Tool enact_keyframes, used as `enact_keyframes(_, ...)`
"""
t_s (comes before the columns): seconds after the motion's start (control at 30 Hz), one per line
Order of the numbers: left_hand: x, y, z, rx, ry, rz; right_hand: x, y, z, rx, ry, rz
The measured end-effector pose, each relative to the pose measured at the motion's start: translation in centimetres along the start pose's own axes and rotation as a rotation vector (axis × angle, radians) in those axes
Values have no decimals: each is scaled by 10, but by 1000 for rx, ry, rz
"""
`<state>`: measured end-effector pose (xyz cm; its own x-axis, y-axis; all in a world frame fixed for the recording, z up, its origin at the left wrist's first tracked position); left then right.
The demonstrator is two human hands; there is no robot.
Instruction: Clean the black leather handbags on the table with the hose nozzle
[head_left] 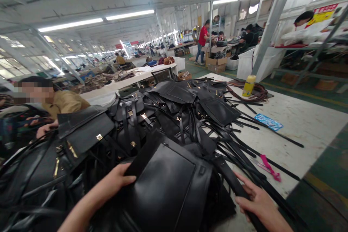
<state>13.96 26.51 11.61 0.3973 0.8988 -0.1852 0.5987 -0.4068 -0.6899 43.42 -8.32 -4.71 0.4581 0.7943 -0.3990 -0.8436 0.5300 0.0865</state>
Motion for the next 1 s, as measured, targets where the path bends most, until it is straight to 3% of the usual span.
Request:
enact_keyframes(0.03,7,39,3,155,21,154,-1,1,0,0,-3,15)
enact_keyframes(0.07,12,65,11,277,7,187,-2,1,0,2,-6,28)
enact_keyframes(0.1,13,86,20,362,0,171,-3,1,0,3,-8,35)
enact_keyframes(0.17,5,114,29,468,62,-3,-6,1,2,0,-3,35)
enact_keyframes(0.23,-18,148,22,550,260,-137,-9,2,6,1,-2,22)
enact_keyframes(0.3,-44,192,17,609,431,-124,-12,7,13,7,-7,26)
enact_keyframes(0.4,-69,242,17,671,482,-88,-14,31,29,24,-22,125)
enact_keyframes(0.47,-75,254,16,693,466,-127,-13,54,34,3,4,229)
enact_keyframes(0.6,-78,257,17,734,466,-194,2,90,30,-130,75,339)
enact_keyframes(0.77,-80,259,20,768,482,-220,32,109,10,-213,169,338)
enact_keyframes(0.9,-78,259,21,757,481,-242,49,120,26,-226,-2,338)
enact_keyframes(1.0,-79,259,23,739,482,-225,48,117,44,-205,-145,280)
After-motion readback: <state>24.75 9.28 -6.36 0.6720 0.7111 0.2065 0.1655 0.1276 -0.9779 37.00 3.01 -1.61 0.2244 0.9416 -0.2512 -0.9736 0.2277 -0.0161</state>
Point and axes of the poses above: each hand's wrist, its own x-axis towards the middle knuckle, its own y-axis out of the palm, z = x × y, the point moved 10 cm from there along x, towards the middle knuckle, and after that the axes turned 5 degrees about z, right-handed, at the moved point
